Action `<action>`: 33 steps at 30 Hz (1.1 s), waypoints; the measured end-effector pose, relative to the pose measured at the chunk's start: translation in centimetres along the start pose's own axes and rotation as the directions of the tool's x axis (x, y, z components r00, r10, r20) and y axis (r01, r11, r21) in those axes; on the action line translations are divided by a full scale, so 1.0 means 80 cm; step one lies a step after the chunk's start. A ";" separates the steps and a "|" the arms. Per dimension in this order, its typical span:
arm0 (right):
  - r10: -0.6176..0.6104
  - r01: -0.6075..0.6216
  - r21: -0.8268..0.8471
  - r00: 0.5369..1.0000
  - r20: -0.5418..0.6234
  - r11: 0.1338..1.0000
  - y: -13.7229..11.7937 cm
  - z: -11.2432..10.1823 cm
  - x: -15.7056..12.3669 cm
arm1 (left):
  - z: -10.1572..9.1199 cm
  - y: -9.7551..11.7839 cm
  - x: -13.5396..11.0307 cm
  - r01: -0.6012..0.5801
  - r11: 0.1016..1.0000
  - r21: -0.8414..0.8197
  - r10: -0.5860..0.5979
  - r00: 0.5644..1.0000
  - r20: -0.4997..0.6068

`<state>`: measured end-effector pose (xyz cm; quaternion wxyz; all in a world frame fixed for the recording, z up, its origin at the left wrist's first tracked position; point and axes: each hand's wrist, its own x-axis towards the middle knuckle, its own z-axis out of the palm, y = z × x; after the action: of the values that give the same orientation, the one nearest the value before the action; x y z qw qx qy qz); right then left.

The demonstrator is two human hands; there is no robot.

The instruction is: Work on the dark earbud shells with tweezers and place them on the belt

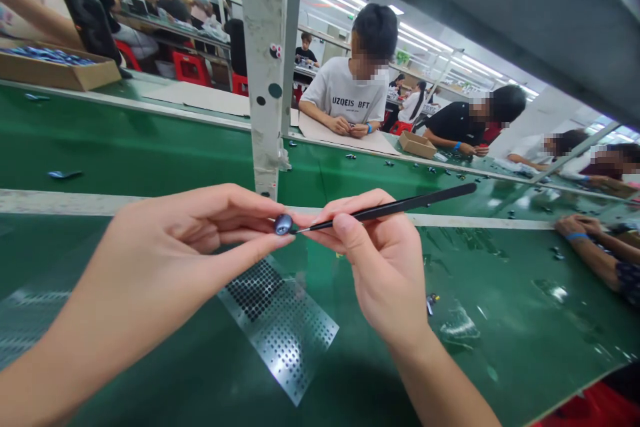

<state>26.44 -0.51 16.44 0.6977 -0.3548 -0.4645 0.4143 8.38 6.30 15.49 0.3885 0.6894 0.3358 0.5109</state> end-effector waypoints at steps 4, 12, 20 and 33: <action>-0.044 0.043 -0.036 0.999 -0.007 0.998 0.000 0.002 -0.002 | 0.001 0.001 -0.007 -0.066 0.995 0.075 0.069 0.997 -0.039; -0.039 0.038 -0.082 0.999 -0.018 0.996 -0.001 0.004 -0.004 | 0.001 0.000 -0.015 -0.156 0.952 0.264 0.179 0.982 -0.067; -0.041 0.040 -0.085 0.999 -0.005 0.996 -0.001 0.003 -0.004 | -0.003 -0.004 -0.019 -0.196 0.923 0.332 0.226 0.973 -0.053; -0.114 0.116 -0.049 0.993 0.042 0.992 0.007 -0.001 -0.002 | -0.004 -0.010 -0.012 -0.307 0.880 0.362 0.330 0.944 -0.002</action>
<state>26.30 -0.44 15.84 0.7017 -0.3371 -0.5082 0.3683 7.78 5.91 14.39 0.1570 0.7775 0.3170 0.5199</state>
